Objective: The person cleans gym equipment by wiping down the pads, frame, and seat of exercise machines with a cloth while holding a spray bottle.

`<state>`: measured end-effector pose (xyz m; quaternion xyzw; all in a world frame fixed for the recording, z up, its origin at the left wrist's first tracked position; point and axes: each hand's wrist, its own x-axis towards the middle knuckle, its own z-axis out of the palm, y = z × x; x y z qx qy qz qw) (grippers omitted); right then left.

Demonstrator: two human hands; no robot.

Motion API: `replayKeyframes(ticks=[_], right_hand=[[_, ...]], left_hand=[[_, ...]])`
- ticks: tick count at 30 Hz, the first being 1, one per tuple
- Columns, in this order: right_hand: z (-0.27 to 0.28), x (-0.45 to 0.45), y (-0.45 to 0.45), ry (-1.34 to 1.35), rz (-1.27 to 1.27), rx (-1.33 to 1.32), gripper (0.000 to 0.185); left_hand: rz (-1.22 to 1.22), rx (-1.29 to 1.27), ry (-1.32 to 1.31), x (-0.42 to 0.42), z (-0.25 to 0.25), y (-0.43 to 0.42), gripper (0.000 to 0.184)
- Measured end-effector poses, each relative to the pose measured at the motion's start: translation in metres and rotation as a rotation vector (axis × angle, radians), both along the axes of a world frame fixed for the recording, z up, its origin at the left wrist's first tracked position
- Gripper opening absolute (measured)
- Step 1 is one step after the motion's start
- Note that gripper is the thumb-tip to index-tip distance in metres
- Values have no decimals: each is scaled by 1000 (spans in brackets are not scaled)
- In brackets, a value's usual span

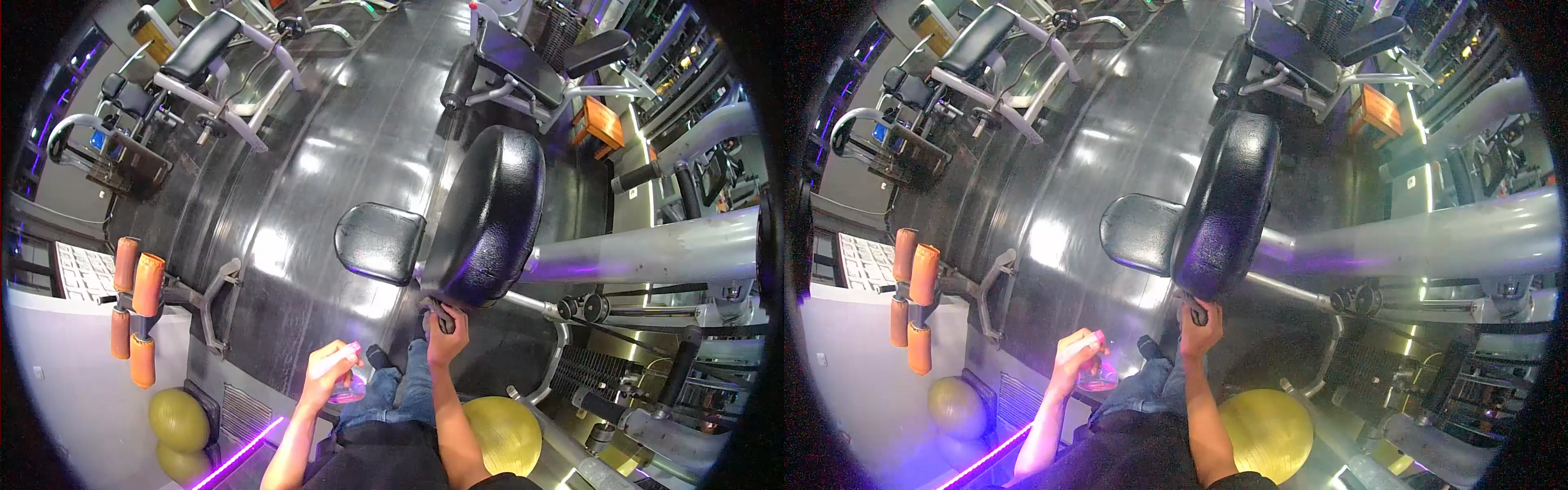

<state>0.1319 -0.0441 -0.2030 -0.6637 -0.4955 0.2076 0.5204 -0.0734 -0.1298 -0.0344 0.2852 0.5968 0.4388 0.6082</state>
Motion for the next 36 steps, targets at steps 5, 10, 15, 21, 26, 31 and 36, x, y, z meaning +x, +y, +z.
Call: replayKeyframes(ticks=[5, 10, 15, 21, 26, 31, 36], right_hand=[[-38, -3, 3, -19, 19, -127, 25], [-83, -14, 4, 46, -178, -340, 27], [-133, 16, 17, 413, 294, -1015, 48], [64, -11, 44, -166, 1090, -868, 38], [245, -25, 70, -760, 1392, -318, 24], [384, -8, 145, -876, 1485, -180, 27], [431, 6, 268, -787, 1487, -47, 23]], left_hand=[[-1, 3, 10, 3, 1, 6, 18], [28, 19, -2, 2, 1, 8, 18], [79, 7, -12, 2, 2, 10, 18], [218, 48, -41, 0, 5, 13, 19], [286, 149, -47, -22, 27, 32, 21], [180, 302, 60, -30, 64, 64, 21], [99, 358, 65, -24, 77, 100, 21]])
